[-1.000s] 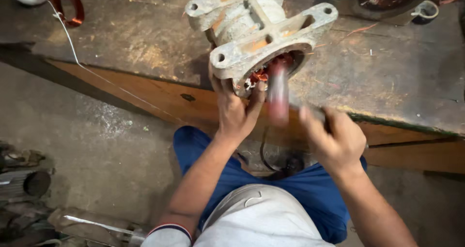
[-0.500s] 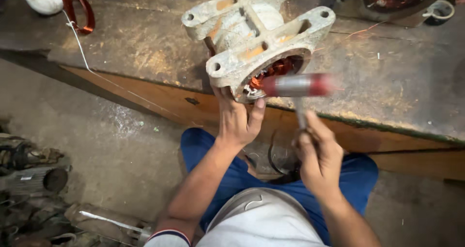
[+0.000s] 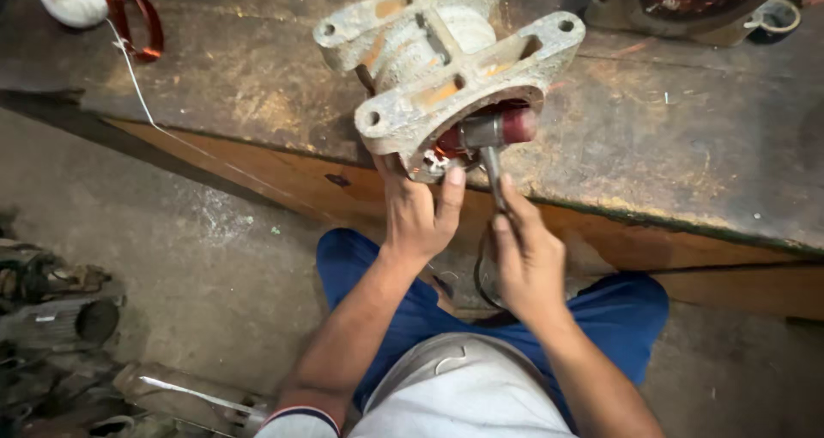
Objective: The person winds copper wire into the slots of a motor housing, secures the coils with white string, and uses a hammer to tap the windings into place. The person also uses scissors to cut the string and adjusts the wire placement by hand.
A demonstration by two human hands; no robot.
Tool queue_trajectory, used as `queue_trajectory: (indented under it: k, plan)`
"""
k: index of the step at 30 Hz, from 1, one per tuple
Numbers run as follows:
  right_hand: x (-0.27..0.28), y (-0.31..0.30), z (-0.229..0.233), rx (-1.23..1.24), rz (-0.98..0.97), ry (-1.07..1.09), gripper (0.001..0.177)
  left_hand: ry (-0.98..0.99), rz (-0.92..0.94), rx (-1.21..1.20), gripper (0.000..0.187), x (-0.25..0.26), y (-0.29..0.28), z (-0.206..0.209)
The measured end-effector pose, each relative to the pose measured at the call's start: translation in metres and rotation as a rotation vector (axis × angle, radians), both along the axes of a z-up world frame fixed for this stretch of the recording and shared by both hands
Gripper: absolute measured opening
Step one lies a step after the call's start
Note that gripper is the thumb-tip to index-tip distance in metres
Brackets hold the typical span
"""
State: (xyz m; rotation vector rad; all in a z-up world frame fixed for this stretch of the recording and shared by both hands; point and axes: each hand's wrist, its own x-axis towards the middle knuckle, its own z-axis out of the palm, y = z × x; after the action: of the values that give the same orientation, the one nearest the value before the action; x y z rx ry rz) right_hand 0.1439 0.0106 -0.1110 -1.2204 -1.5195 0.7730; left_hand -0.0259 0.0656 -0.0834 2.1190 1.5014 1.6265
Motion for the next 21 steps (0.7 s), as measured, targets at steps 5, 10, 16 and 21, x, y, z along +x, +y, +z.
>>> queue_trajectory:
  k: [5,10,16,21]
  plan:
    - [0.005,-0.004,-0.004,0.326,-0.112,0.028,0.047,0.086,0.043,0.018,0.052,-0.001,-0.003,-0.007]
    - [0.013,-0.006,0.016,0.249,-0.064,-0.105,0.045,-0.020,0.001,0.045,0.059,0.001,0.004,-0.004]
    - [0.028,-0.011,0.026,0.627,-0.203,-0.499,0.044,-0.082,0.102,-0.001,0.057,0.008,-0.002,-0.012]
    - [0.042,-0.008,0.045,0.682,-0.172,-0.641,0.063,-0.164,0.100,0.050,0.067,0.009,0.003,-0.010]
